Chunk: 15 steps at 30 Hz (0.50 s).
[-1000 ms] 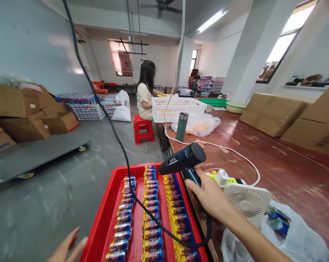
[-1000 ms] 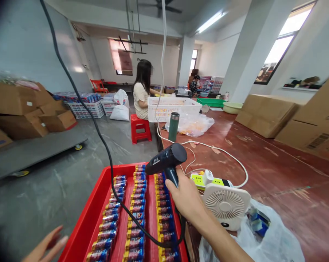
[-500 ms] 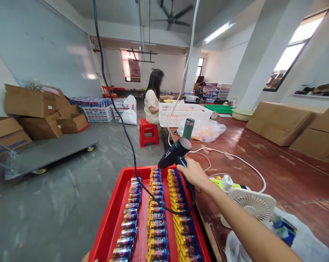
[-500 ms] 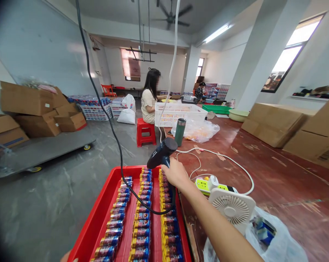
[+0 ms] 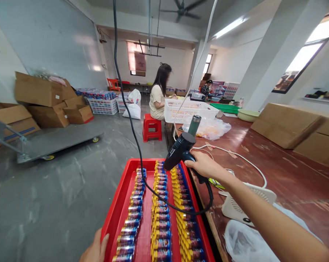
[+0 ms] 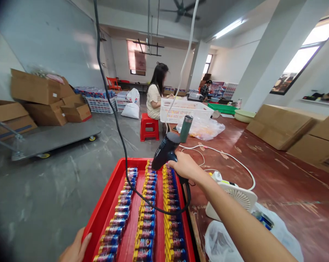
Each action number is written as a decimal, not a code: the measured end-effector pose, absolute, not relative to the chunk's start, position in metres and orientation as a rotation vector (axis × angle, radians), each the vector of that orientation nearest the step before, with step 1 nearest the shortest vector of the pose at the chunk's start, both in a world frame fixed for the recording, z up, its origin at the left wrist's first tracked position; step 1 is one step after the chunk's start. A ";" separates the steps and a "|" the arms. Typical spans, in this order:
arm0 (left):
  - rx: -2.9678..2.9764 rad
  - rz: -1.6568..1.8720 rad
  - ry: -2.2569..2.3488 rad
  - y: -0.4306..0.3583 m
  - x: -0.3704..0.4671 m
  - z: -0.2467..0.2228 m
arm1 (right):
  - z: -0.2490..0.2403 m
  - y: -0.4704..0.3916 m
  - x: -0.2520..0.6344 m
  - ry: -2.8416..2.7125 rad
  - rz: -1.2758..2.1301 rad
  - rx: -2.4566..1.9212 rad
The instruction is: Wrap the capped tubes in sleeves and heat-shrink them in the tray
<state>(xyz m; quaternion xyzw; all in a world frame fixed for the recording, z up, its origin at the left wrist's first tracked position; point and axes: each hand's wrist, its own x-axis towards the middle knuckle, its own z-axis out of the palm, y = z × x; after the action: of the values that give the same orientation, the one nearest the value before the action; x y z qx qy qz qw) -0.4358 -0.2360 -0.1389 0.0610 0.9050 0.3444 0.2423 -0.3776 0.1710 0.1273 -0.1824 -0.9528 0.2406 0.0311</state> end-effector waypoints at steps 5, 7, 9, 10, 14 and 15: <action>0.226 0.783 2.555 -0.233 -0.433 -0.132 | 0.136 0.163 -0.347 -3.057 0.782 -0.545; 0.250 0.693 2.602 -0.232 -0.432 -0.130 | 0.140 0.156 -0.328 -3.105 0.861 -0.552; 0.280 0.618 2.634 -0.231 -0.432 -0.128 | 0.143 0.147 -0.309 -3.112 0.925 -0.580; 0.291 0.594 2.644 -0.230 -0.432 -0.128 | 0.144 0.142 -0.300 -3.102 0.942 -0.589; 0.286 0.535 2.654 -0.230 -0.433 -0.130 | 0.144 0.124 -0.266 -3.074 0.969 -0.617; 0.285 0.520 2.658 -0.230 -0.433 -0.131 | 0.144 0.121 -0.257 -3.063 0.972 -0.647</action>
<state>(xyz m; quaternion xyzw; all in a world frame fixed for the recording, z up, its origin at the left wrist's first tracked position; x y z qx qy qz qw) -0.4329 -0.2295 -0.1308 0.1024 0.9548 0.1866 0.2075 -0.2570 0.1205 0.1441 -0.1969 -0.9322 0.2959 -0.0683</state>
